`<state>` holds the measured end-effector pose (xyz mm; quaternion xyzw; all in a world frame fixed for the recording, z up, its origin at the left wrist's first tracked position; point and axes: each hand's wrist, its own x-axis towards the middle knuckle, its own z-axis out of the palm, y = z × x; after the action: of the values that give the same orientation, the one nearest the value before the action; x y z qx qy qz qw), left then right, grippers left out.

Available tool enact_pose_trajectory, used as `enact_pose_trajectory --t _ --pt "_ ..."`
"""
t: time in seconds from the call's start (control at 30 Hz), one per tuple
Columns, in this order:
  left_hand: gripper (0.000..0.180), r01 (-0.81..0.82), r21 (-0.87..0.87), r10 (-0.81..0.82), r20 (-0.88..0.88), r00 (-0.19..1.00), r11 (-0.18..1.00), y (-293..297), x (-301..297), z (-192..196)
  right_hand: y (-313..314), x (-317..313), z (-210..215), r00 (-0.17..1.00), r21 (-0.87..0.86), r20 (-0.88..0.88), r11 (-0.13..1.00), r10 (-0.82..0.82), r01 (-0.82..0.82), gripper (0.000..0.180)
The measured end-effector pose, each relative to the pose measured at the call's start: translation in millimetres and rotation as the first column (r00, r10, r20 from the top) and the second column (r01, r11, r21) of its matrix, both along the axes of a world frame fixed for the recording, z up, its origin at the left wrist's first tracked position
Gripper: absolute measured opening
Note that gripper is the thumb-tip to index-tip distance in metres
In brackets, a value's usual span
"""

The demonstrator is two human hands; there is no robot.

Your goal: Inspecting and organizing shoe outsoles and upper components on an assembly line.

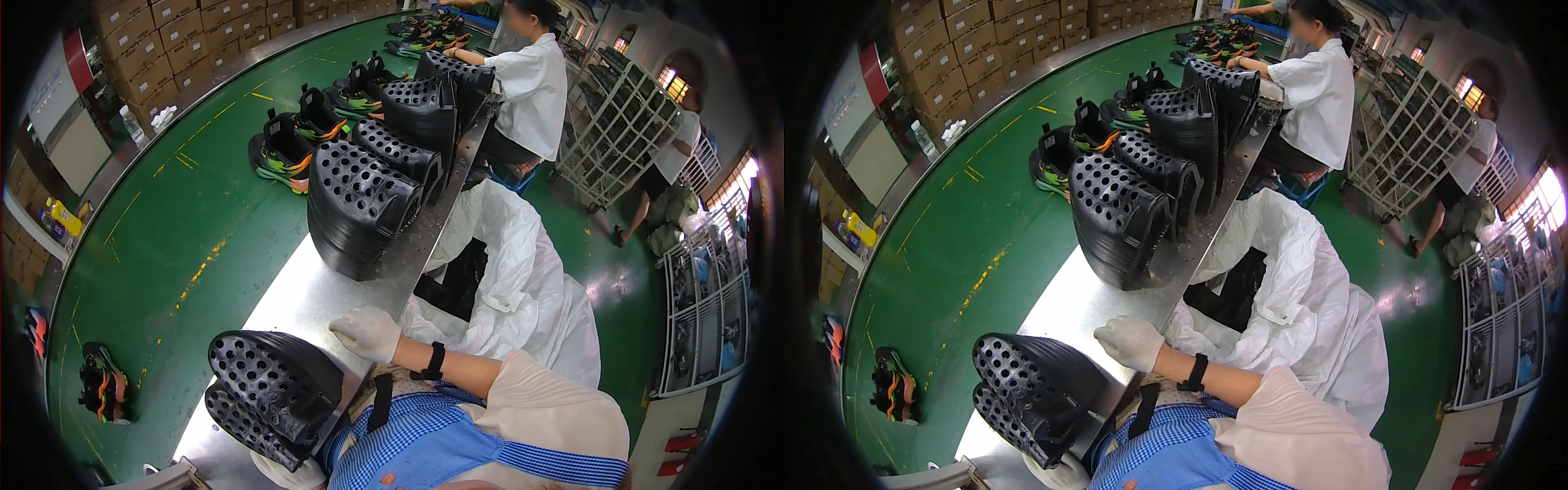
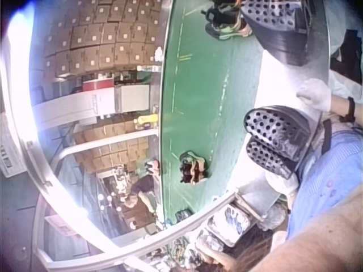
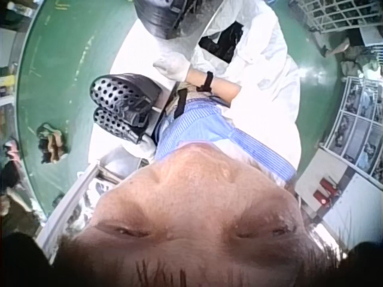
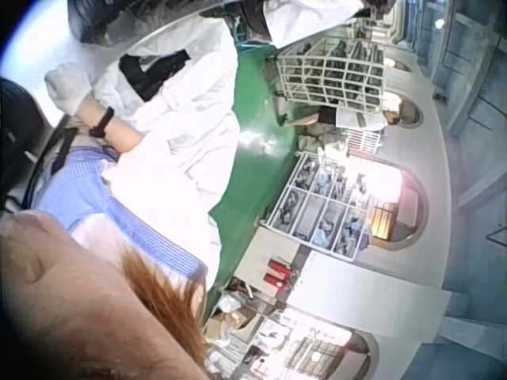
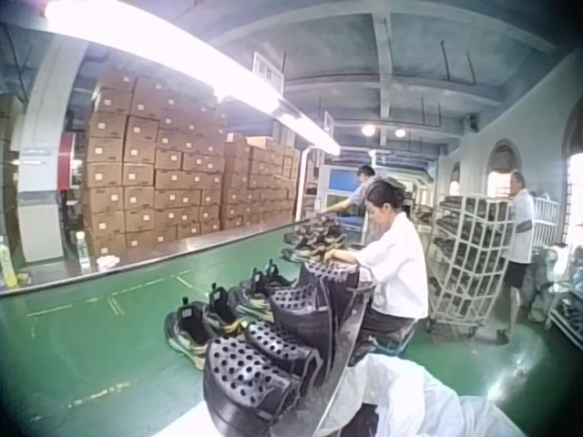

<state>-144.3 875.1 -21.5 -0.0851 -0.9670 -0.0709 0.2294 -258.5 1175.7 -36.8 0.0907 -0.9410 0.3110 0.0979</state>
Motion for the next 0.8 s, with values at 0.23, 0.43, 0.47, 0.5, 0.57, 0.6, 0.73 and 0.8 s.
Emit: enact_pose_trajectory --t 0.23,0.43,0.47,0.5,0.57,0.6,0.73,0.8 --pt "0.041 -0.003 -0.010 0.003 -0.004 1.000 1.000 -6 4 -15 2 -2 0 1.000 -0.001 0.021 1.000 0.007 -0.007 0.015" --pt "0.041 -0.026 -0.016 0.026 0.019 0.999 1.000 -8 5 -23 4 -4 2 1.000 -0.008 0.023 1.000 0.004 -0.004 0.016" --pt "0.041 -0.026 -0.015 0.026 0.018 1.000 1.000 -7 4 -23 4 -4 1 1.000 -0.014 0.009 1.000 0.008 -0.008 0.016" --pt "0.041 -0.034 -0.037 0.035 0.026 0.999 0.999 -7 4 -22 5 -4 0 1.000 -0.013 0.009 1.000 0.007 -0.007 0.016" --pt "0.040 -0.041 -0.059 0.043 0.035 0.998 0.997 -5 4 -22 5 -4 -1 1.000 -0.018 0.006 1.000 0.008 -0.008 0.015" --pt "0.040 -0.042 -0.042 0.043 0.026 0.999 0.998 -4 4 -22 6 -4 -2 1.000 -0.019 0.007 1.000 0.009 -0.009 0.015" --pt "0.039 -0.026 0.004 0.026 0.022 0.999 1.000 -3 3 -21 7 -4 -2 1.000 -0.016 -0.006 1.000 0.011 -0.011 0.015" --pt "0.039 -0.020 -0.009 0.020 0.024 1.000 1.000 -3 2 -20 7 -5 -2 1.000 -0.014 -0.005 1.000 0.009 -0.009 0.015"
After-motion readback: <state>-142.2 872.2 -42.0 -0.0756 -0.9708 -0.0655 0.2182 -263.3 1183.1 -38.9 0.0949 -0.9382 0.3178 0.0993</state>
